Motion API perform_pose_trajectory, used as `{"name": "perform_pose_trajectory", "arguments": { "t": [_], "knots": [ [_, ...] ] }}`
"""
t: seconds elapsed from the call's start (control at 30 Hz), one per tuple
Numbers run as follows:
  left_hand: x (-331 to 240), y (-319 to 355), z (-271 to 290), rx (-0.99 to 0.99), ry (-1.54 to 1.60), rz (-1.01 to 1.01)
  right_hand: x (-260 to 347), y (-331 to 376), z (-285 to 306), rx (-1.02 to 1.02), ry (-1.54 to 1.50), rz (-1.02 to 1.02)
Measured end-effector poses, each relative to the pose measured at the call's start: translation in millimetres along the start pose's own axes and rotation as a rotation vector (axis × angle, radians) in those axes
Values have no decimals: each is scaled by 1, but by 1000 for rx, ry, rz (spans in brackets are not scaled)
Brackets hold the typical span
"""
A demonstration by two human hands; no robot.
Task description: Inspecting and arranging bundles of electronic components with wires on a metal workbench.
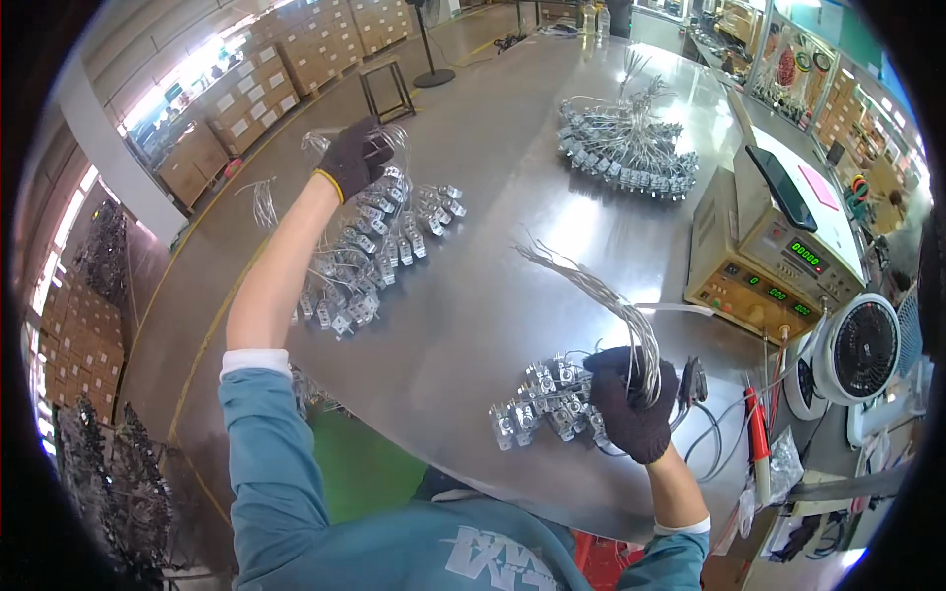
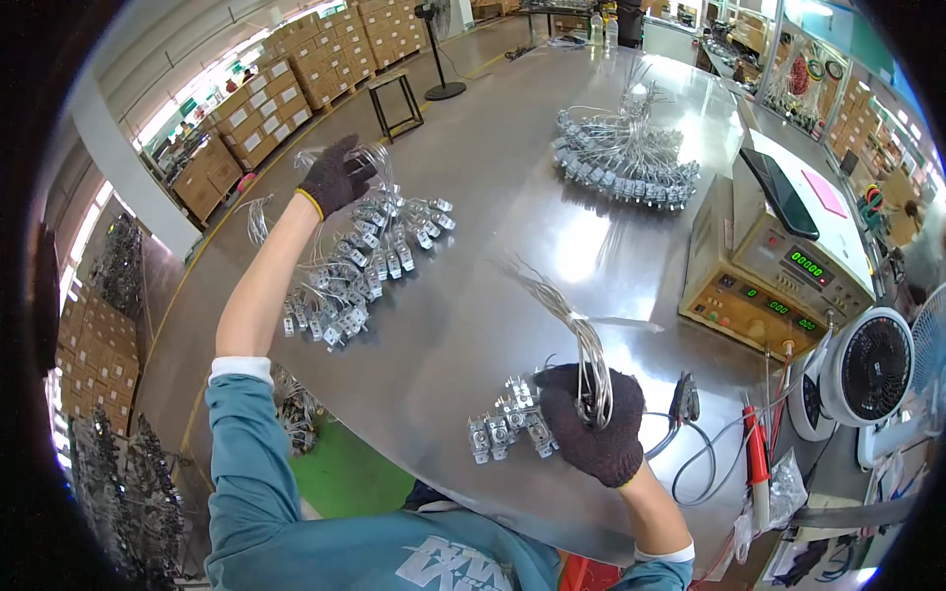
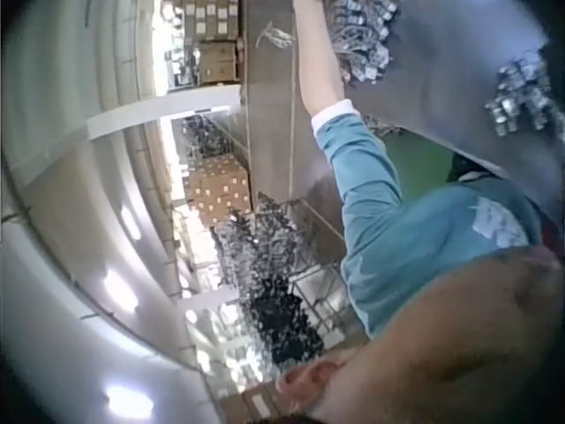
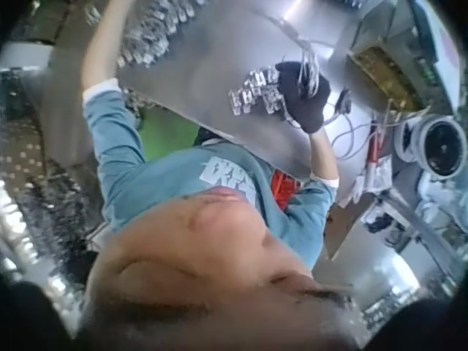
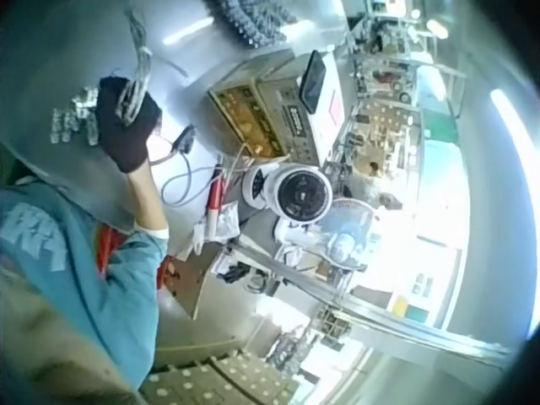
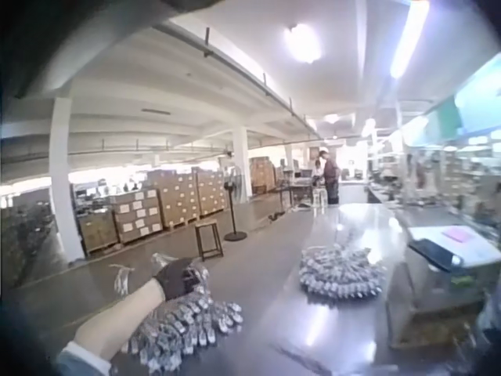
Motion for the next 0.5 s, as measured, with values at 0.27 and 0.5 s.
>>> {"name": "perform_pose_trajectory", "arguments": {
  "t": [0.27, 0.5],
  "knots": [
    [-81, 156, -26, -328, -1134, -773, -6, -4, -69, 379, 231, 169],
    [37, 211, -158, 482, -975, -435, 9, 6, -118, 471, 187, 504]
  ]
}}
Point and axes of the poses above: each hand's wrist, its own y-axis away from the middle knuckle, its own z-axis out of the back of the hand, x = y × z, the point moved 10 cm from there along -y, towards the middle knuckle, and after that the axes turned 1 degree about -x, right-handed, at the moved point
